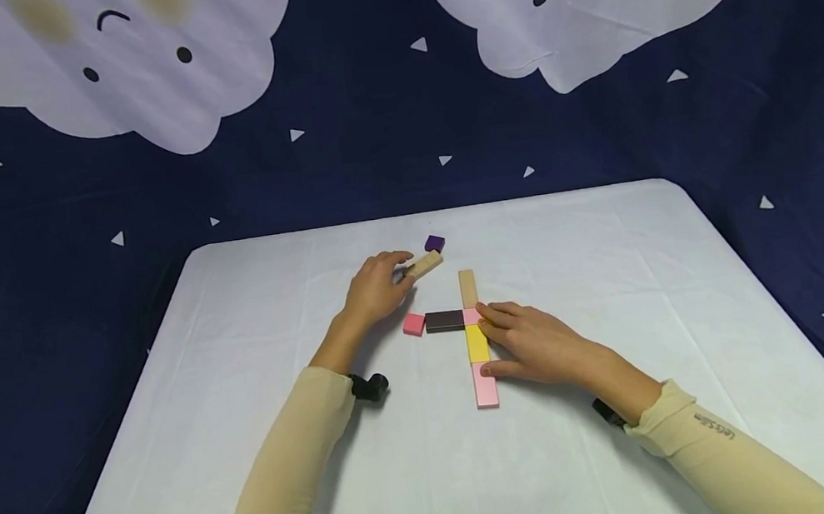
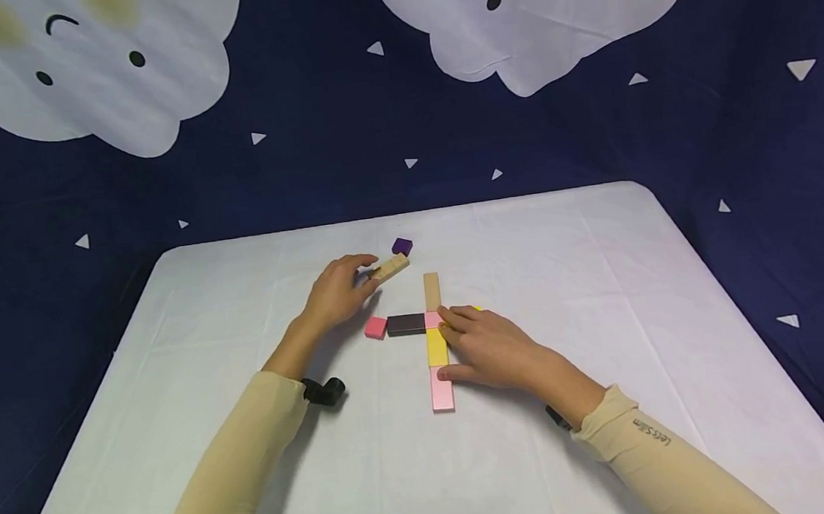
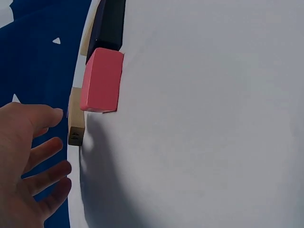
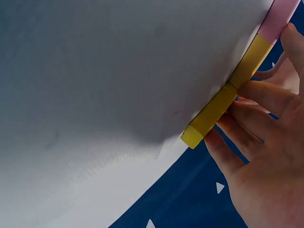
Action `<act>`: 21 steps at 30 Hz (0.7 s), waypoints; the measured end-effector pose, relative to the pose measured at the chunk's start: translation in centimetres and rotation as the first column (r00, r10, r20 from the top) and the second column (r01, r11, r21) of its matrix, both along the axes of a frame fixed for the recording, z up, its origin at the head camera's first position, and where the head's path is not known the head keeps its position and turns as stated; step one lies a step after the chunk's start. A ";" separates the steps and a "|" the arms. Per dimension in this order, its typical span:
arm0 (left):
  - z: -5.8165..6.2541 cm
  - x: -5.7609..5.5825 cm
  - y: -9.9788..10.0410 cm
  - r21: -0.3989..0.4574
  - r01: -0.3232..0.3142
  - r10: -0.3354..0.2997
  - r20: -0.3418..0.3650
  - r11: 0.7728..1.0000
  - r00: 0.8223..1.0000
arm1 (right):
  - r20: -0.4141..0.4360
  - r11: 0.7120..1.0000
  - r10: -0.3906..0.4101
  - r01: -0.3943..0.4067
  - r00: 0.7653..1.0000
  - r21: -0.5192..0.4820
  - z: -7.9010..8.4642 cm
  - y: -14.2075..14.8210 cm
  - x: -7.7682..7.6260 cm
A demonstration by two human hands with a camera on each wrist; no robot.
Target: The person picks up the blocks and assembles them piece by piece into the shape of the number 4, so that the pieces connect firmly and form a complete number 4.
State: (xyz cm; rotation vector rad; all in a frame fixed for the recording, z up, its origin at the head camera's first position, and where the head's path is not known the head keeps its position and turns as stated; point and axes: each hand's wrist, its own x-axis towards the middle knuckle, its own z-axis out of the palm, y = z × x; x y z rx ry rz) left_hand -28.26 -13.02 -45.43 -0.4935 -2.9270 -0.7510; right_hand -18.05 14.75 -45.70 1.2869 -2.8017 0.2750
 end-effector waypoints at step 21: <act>-0.4 -1.8 1.9 -0.089 -0.085 0.091 0.067 0.992 0.994 | 0.022 1.000 -0.019 0.019 1.000 0.004 -0.2 0.1 -0.1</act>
